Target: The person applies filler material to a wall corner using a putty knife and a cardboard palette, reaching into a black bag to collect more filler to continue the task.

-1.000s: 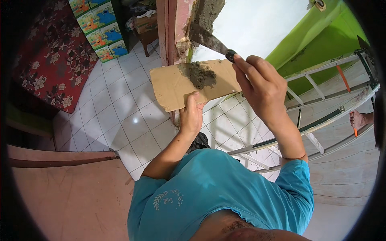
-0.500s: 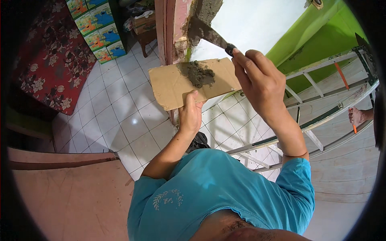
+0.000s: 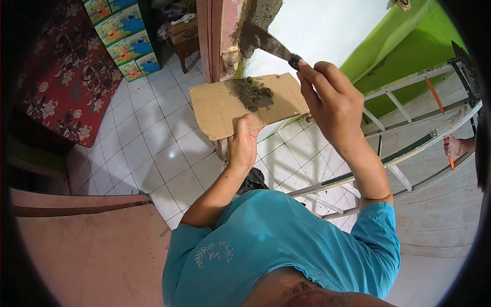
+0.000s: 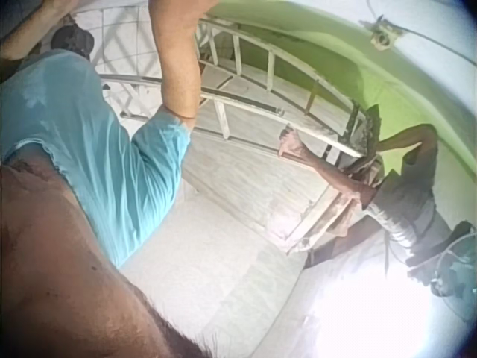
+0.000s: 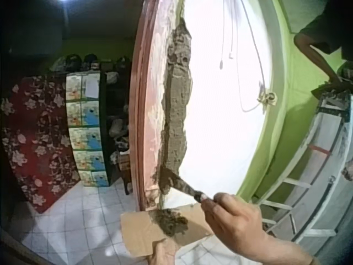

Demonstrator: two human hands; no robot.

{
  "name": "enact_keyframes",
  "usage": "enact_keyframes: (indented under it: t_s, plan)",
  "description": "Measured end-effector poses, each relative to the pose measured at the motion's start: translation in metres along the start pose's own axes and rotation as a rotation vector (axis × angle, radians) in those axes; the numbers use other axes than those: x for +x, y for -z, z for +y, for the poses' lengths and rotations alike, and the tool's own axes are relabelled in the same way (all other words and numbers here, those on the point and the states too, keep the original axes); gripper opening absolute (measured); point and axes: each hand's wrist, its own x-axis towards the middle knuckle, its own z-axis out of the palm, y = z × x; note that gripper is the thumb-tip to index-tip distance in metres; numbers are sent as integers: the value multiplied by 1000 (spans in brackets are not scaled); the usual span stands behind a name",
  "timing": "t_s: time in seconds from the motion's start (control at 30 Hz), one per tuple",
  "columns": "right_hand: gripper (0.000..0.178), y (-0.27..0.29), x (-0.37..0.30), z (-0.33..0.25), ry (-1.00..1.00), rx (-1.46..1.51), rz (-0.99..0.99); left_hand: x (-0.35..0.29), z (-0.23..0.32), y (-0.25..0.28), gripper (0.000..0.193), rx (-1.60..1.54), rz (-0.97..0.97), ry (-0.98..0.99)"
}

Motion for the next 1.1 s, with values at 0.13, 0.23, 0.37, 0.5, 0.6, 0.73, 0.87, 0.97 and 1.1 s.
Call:
enact_keyframes:
  t_s: [0.13, 0.23, 0.37, 0.5, 0.6, 0.73, 0.87, 0.97, 1.1]
  plan:
    - [29, 3, -3, -10, 33, -12, -80, 0, 1, -2, 32, 5, 20, -1]
    - [28, -3, -3, 3, 6, 25, 23, -1, 1, -4, 31, 10, 9, -2]
    - [31, 6, 7, 11, -206, 300, 25, -4, 8, -11, 31, 21, 13, -14]
    - [28, -3, -12, 47, -317, 396, 20, -3, 5, -10, 31, 10, -7, -15]
    - [21, -10, -32, 47, -348, 348, -28, -2, 5, -9, 32, 13, -2, -25]
    - [21, -18, -68, 12, -403, 318, 28, 3, -3, 5, 33, 8, -37, 2]
    - [22, -21, -68, 31, -383, 319, 63, 4, -3, 9, 38, 78, -32, -6]
    - [24, -18, -48, 65, -296, 297, 11, 3, 2, -1, 40, 78, -28, -64]
    - [25, -21, -23, 85, -116, 270, -90, 5, 1, 1, 41, 77, -44, -60]
